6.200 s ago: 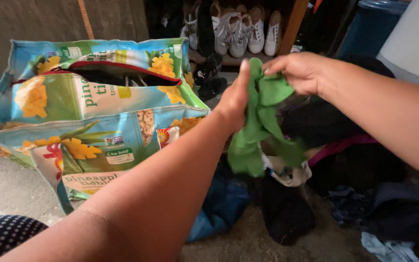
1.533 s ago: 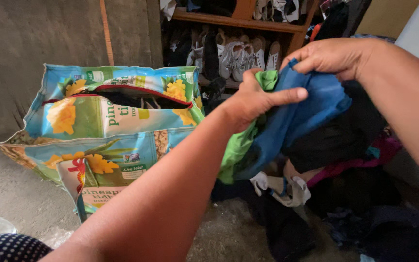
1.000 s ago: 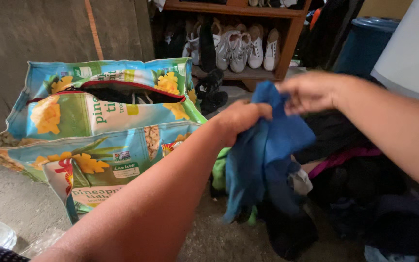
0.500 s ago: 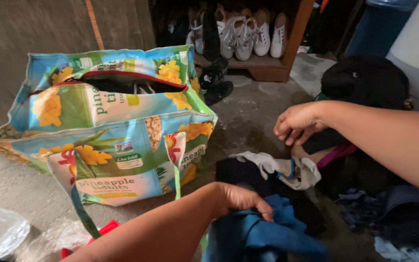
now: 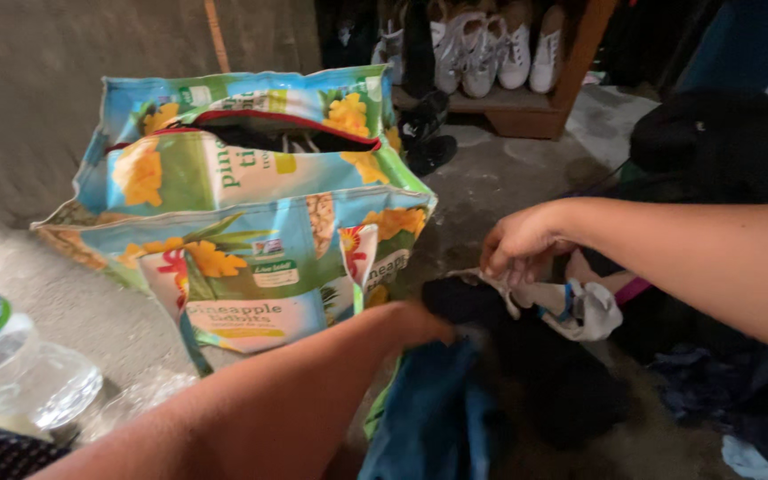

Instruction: The person packs various items into a reusable shopping bag. They place a blue cloth, a water bottle, a plastic-wrapped item, a green cloth, a red cloth, a pair of black shoes, and a pair of gloves into the bag.

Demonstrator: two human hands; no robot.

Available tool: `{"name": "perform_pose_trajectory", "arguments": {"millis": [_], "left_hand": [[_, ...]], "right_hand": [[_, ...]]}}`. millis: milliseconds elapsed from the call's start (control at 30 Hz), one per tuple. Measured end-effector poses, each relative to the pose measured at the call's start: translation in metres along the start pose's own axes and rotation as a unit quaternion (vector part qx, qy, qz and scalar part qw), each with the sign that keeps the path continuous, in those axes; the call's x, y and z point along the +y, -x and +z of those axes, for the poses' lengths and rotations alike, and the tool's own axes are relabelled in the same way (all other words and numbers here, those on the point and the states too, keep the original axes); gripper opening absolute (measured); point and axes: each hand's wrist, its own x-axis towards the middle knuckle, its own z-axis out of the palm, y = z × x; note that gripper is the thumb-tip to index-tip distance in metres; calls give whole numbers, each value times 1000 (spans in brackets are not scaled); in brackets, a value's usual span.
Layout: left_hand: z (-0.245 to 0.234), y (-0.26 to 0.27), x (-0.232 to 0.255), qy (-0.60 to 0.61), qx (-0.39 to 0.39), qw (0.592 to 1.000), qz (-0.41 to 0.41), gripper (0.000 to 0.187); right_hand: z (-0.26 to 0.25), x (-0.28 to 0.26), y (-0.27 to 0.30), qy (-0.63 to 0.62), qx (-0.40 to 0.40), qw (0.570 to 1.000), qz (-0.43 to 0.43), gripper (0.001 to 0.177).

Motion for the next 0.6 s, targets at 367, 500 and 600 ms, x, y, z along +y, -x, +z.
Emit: {"name": "perform_pose_trajectory", "arguments": {"millis": [367, 500, 600], "left_hand": [[-74, 100, 45, 101, -22, 994, 37, 21], [-92, 122, 22, 22, -101, 994, 23, 11], [-93, 131, 4, -9, -242, 967, 74, 12]], "right_hand": [[54, -52, -18, 82, -132, 986, -63, 45], [78, -79, -22, 99, -186, 972, -105, 43], [97, -98, -24, 103, -222, 959, -143, 42]]}}
